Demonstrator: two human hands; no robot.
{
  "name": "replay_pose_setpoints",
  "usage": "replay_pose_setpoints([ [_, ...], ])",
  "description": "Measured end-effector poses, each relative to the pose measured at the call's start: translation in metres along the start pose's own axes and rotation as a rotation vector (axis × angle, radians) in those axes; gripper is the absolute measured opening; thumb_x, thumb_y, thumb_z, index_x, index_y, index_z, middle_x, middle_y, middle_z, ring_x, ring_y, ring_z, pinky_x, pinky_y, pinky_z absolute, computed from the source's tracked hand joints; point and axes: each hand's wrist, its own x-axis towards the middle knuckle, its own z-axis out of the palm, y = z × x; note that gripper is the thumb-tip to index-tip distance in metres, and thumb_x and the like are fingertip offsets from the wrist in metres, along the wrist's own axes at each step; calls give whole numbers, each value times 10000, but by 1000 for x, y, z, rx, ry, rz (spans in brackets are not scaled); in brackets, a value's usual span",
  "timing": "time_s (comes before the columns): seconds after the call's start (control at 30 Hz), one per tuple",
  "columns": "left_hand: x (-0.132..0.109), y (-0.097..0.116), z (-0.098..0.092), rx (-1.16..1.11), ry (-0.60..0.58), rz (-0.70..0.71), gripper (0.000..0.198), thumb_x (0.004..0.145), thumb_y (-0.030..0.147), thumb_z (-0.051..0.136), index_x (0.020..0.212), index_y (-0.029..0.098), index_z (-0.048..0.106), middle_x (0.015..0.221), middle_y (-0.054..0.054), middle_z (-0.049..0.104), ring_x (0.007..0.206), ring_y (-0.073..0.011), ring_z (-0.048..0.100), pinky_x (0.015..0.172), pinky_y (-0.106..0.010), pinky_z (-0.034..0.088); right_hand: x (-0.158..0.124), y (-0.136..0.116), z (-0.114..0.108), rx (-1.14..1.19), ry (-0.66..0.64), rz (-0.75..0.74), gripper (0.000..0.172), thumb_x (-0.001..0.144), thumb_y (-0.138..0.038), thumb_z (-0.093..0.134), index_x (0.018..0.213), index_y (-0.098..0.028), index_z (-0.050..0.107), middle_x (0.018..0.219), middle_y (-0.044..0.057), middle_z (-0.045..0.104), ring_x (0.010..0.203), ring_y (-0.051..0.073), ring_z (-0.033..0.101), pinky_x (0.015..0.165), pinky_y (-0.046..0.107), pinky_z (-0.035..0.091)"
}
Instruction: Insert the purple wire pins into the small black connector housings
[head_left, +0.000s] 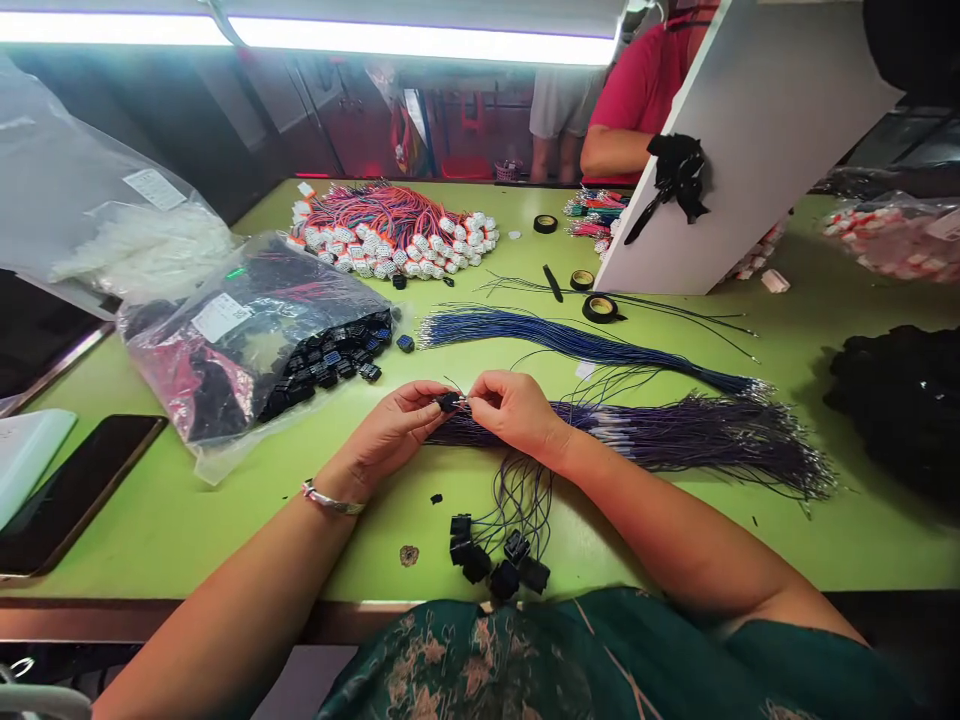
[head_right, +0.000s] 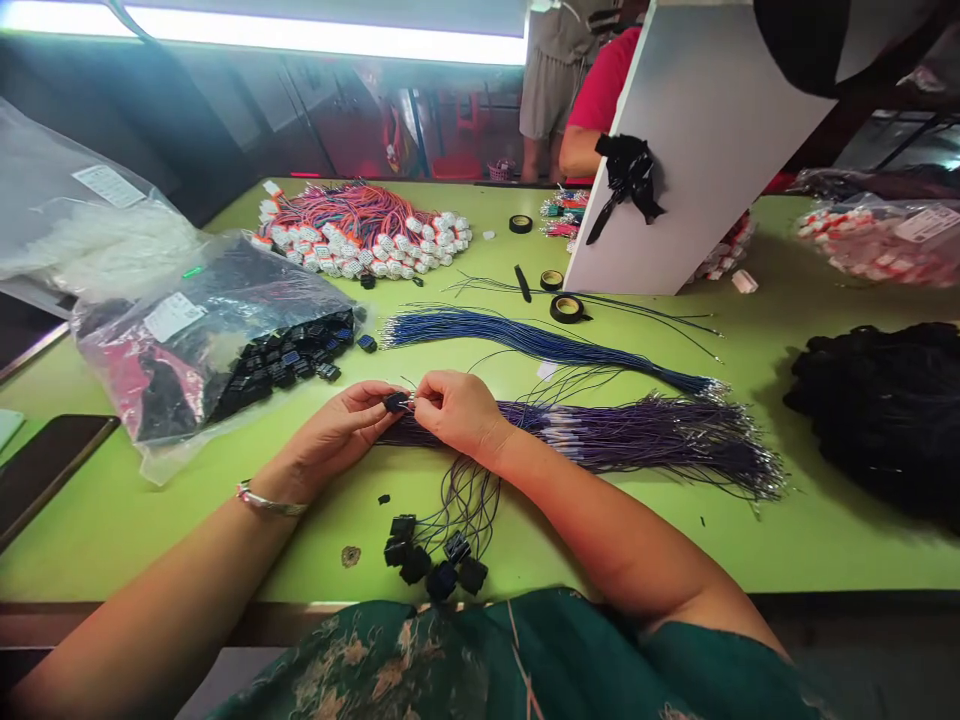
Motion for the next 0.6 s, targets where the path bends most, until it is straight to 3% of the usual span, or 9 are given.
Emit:
replay_pose_setpoints([
  [0.1, -1, -1, 4, 46, 23, 14, 244, 649, 143, 798, 881, 188, 738, 932, -39, 739, 897, -160, 674, 897, -284, 503, -2, -5, -1, -127, 5, 7, 89, 721, -149, 548, 652, -169, 600, 632, -10, 597, 581, 99, 467, 564, 223, 324],
  [0.23, -3, -4, 10, 185, 109, 142, 240, 635, 178, 811, 867, 186, 749, 916, -47, 739, 869, -167, 665, 891, -307, 501, -4, -10, -1, -238, 15, 24, 94, 726, -159, 545, 650, -174, 597, 638, 1, 605, 588, 112, 470, 577, 237, 326],
  [0.33, -4, -7, 13, 289, 155, 209, 248, 626, 197, 816, 867, 185, 758, 928, -52, 737, 869, -174, 658, 900, -321, 494, -4, -6, 1, -159, -2, 48, 100, 729, -154, 541, 645, -173, 592, 617, -6, 596, 580, 105, 473, 578, 228, 340],
  [0.6, -3, -10, 16, 306, 164, 184, 263, 615, 220, 817, 871, 181, 765, 931, -72, 742, 865, -195, 661, 883, -343, 496, 3, 9, 9, 190, -64, 207, 67, 682, -163, 553, 629, -150, 592, 558, -36, 531, 529, 77, 435, 519, 202, 342],
])
